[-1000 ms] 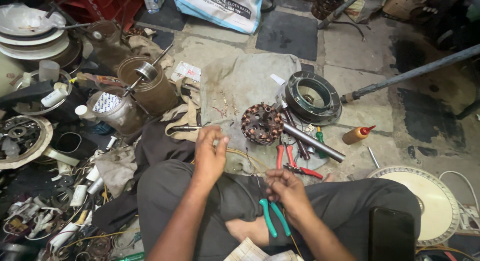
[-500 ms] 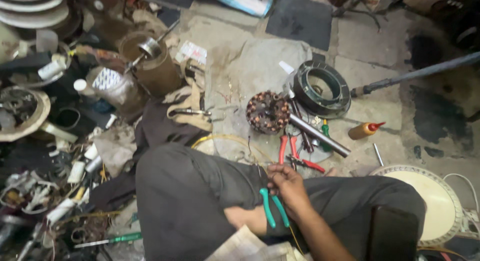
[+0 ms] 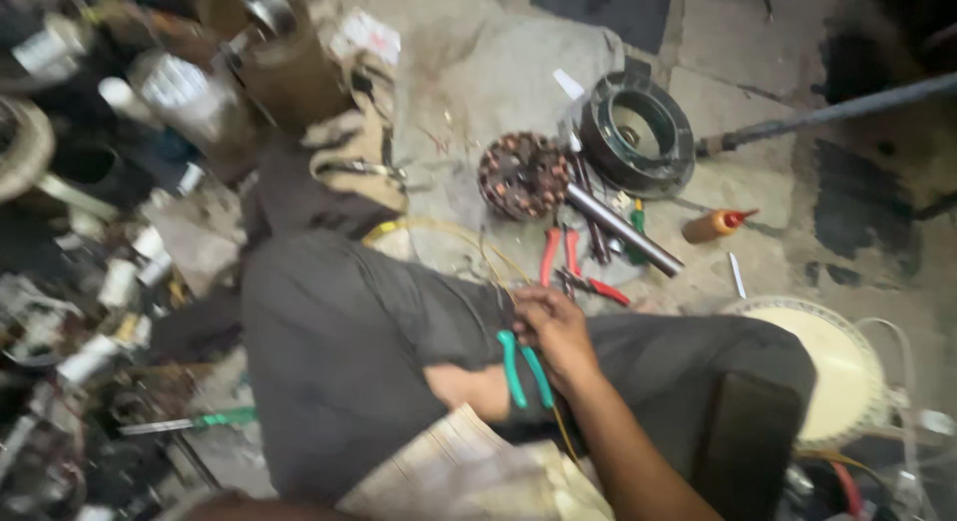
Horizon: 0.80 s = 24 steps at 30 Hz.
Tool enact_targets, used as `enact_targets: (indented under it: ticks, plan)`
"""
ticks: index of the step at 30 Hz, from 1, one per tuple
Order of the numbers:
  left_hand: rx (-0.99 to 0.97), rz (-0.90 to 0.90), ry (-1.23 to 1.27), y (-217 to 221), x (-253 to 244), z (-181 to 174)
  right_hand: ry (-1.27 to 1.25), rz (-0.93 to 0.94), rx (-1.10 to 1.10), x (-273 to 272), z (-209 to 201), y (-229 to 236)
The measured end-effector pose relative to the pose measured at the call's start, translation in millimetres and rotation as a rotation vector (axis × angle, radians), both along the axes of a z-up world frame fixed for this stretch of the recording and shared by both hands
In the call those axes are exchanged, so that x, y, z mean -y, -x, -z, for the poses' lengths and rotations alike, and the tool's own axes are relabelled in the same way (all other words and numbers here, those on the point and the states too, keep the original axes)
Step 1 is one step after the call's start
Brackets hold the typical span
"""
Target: The person sits on the floor and uses pliers to strip and twist copper wires on a circular electrical component. They repeatedly adjust the wires and use the pliers to secure connections.
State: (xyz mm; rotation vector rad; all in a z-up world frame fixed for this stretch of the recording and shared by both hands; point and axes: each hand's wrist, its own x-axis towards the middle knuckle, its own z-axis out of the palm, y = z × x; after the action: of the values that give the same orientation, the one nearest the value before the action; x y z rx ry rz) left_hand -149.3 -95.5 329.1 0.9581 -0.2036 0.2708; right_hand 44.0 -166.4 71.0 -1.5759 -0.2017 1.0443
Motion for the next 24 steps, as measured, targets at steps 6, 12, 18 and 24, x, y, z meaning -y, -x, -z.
enact_targets:
  ticks: [6, 12, 18, 24]
  plan:
    - [-0.025, -0.136, -0.106, 2, -23, -7, -0.146, -0.009, -0.012, 2, 12, -1]
    - [-0.22, -0.486, -0.413, 7, -55, 12, -0.018, -0.012, 0.11, -2, 10, 0]
    - [-0.805, -0.862, -1.6, 78, -116, 55, 0.021, 0.014, -0.05, -9, -8, 1]
    - [-1.057, -0.965, -1.244, 133, -120, 122, 0.026, -0.005, -0.098, -7, -7, -5]
